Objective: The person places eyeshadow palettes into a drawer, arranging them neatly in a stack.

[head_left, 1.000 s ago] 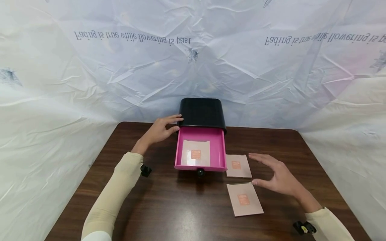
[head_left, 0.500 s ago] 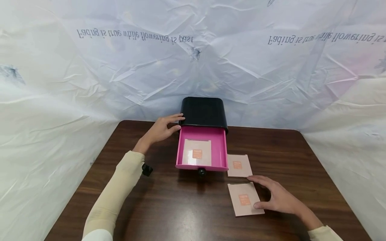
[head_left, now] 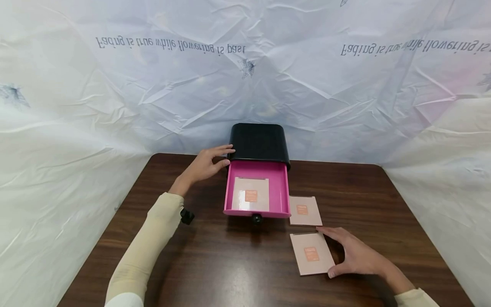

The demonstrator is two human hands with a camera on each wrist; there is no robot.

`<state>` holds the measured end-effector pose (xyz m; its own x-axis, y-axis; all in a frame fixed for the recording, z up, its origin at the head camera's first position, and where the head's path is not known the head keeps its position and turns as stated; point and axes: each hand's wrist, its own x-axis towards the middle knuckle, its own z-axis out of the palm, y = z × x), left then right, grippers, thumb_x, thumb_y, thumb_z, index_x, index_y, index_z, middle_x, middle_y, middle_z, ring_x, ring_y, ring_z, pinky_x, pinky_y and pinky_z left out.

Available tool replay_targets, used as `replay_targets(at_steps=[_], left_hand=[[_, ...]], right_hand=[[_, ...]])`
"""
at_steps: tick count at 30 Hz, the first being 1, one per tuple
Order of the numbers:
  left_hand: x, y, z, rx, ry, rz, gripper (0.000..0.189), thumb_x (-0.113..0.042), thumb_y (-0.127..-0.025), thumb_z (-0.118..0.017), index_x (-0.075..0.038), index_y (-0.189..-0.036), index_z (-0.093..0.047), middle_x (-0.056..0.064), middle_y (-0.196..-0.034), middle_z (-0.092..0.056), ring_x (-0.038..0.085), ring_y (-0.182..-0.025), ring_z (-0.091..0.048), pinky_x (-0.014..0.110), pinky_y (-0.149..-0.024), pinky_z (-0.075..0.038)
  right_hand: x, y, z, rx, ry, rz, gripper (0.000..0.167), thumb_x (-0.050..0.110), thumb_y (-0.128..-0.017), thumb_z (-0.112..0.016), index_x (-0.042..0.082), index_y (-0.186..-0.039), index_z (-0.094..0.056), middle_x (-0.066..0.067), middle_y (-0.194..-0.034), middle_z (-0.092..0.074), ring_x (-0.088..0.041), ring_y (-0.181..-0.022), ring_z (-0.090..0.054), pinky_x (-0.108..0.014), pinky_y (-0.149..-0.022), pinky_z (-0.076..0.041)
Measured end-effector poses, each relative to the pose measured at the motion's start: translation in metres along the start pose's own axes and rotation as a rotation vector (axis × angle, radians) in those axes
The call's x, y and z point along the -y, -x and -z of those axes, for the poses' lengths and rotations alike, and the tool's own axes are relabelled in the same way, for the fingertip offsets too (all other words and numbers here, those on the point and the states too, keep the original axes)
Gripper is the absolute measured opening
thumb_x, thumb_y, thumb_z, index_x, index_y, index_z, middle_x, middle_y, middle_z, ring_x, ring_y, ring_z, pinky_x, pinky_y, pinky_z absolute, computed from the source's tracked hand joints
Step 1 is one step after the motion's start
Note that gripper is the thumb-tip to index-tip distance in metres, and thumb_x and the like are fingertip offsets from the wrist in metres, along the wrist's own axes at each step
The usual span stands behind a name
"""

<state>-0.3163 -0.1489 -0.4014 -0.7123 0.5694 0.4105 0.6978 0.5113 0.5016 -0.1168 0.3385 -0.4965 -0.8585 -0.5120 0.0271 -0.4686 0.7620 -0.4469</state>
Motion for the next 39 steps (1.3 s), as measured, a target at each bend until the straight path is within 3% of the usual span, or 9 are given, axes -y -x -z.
replay_targets(at_steps=[4, 9, 18, 23, 32, 39], left_hand=[[0.001, 0.000, 0.000, -0.002, 0.000, 0.003, 0.044, -0.032, -0.103, -0.063, -0.017, -0.145, -0.060, 0.003, -0.155, -0.050, 0.008, -0.044, -0.027, 0.029, -0.058, -0.038], [0.001, 0.000, 0.001, -0.005, -0.005, -0.007, 0.044, -0.031, -0.103, -0.063, -0.016, -0.145, -0.061, 0.003, -0.154, -0.051, 0.009, -0.044, -0.026, 0.029, -0.056, -0.037], [0.000, -0.001, 0.000, 0.002, -0.009, -0.002, 0.044, -0.032, -0.104, -0.063, -0.017, -0.145, -0.060, 0.002, -0.154, -0.051, 0.010, -0.043, -0.027, 0.029, -0.055, -0.037], [-0.001, -0.001, 0.000, 0.003, -0.008, 0.004, 0.044, -0.032, -0.104, -0.062, -0.017, -0.145, -0.060, 0.002, -0.154, -0.051, 0.010, -0.043, -0.027, 0.029, -0.056, -0.037], [-0.001, 0.000, 0.000, 0.004, -0.003, 0.008, 0.043, -0.030, -0.104, -0.063, -0.016, -0.144, -0.061, 0.002, -0.154, -0.052, 0.010, -0.044, -0.026, 0.028, -0.054, -0.036], [-0.002, 0.000, 0.001, 0.003, -0.008, 0.005, 0.044, -0.030, -0.104, -0.062, -0.016, -0.145, -0.060, 0.003, -0.154, -0.051, 0.008, -0.043, -0.025, 0.028, -0.053, -0.036]], right_hand=[[0.002, 0.000, 0.001, 0.039, -0.010, 0.022, 0.119, 0.068, -0.059, -0.089, 0.021, -0.158, -0.042, 0.001, -0.154, -0.049, -0.022, -0.132, -0.048, -0.045, -0.095, -0.049], [0.006, 0.000, -0.001, 0.066, 0.016, 0.050, 0.127, 0.074, -0.057, -0.085, 0.020, -0.161, -0.035, -0.008, -0.156, -0.044, -0.031, -0.133, -0.043, -0.056, -0.093, -0.047], [0.007, 0.000, -0.001, 0.078, 0.013, 0.004, 0.114, 0.067, -0.065, -0.087, 0.018, -0.157, -0.042, -0.011, -0.156, -0.046, -0.044, -0.137, -0.042, -0.067, -0.095, -0.043], [0.006, 0.001, -0.001, 0.050, -0.022, -0.031, 0.112, 0.066, -0.066, -0.088, 0.016, -0.156, -0.044, -0.018, -0.156, -0.045, -0.058, -0.137, -0.039, -0.073, -0.097, -0.039], [0.008, 0.003, 0.002, -0.006, -0.022, -0.035, 0.111, 0.066, -0.066, -0.088, 0.018, -0.156, -0.044, -0.021, -0.155, -0.045, -0.051, -0.136, -0.045, -0.070, -0.092, -0.044], [0.014, 0.005, 0.015, -0.097, -0.014, -0.049, 0.112, 0.063, -0.064, -0.091, 0.022, -0.157, -0.043, -0.022, -0.155, -0.045, -0.050, -0.134, -0.047, -0.072, -0.088, -0.044]])
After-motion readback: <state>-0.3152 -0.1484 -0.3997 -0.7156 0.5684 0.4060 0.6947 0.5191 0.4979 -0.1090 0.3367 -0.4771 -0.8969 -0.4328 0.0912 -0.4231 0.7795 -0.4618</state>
